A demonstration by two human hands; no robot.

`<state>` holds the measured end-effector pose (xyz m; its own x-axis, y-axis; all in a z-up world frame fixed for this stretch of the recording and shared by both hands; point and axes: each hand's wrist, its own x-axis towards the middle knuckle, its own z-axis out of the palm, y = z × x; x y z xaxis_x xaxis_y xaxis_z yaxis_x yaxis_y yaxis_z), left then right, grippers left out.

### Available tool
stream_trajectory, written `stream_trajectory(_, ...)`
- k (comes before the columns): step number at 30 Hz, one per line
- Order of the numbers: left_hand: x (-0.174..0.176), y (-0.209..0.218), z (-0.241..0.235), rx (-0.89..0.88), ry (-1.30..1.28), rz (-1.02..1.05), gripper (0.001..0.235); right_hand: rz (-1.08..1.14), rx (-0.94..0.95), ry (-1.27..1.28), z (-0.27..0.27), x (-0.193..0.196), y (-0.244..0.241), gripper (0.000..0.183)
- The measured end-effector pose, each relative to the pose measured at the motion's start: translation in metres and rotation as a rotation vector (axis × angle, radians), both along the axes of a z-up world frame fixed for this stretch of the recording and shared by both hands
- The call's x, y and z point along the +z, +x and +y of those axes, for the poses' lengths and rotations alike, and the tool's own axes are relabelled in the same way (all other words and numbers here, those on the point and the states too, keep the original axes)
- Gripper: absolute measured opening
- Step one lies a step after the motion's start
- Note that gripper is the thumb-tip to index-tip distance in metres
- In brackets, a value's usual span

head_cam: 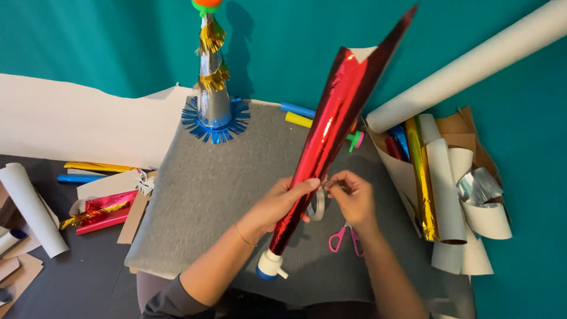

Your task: The person wraps a sheet of red metallic paper around a cylindrical form to create a cone shape, then secures the seam with clear tape. They smooth the cone and later handle a small piece of silver paper.

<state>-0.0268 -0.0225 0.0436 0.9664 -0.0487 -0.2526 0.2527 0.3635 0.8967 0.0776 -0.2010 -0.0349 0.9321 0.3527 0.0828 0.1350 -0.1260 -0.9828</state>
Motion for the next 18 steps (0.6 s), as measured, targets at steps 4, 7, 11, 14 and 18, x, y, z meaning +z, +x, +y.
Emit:
stream_trajectory(4,-0.001,-0.005,-0.004,-0.044,0.055,-0.030,0.044,0.015,-0.022,-0.040,0.003,0.015,-0.016,0.003)
stream_trajectory(7,0.010,-0.011,-0.003,-0.009,0.041,0.002,0.044,0.023,-0.015,-0.107,0.003,0.032,-0.027,0.004)
stream_trajectory(11,0.026,-0.017,0.001,0.097,-0.038,0.034,0.052,0.052,0.081,-0.038,-0.008,0.044,-0.036,0.023)
stream_trajectory(14,0.014,-0.019,0.003,0.111,-0.099,0.046,0.055,0.050,0.069,-0.010,-0.030,0.051,-0.051,0.033)
stream_trajectory(18,-0.002,-0.018,0.010,0.105,-0.161,0.006,0.050,-0.104,-0.116,-0.632,-0.069,0.038,-0.087,0.034)
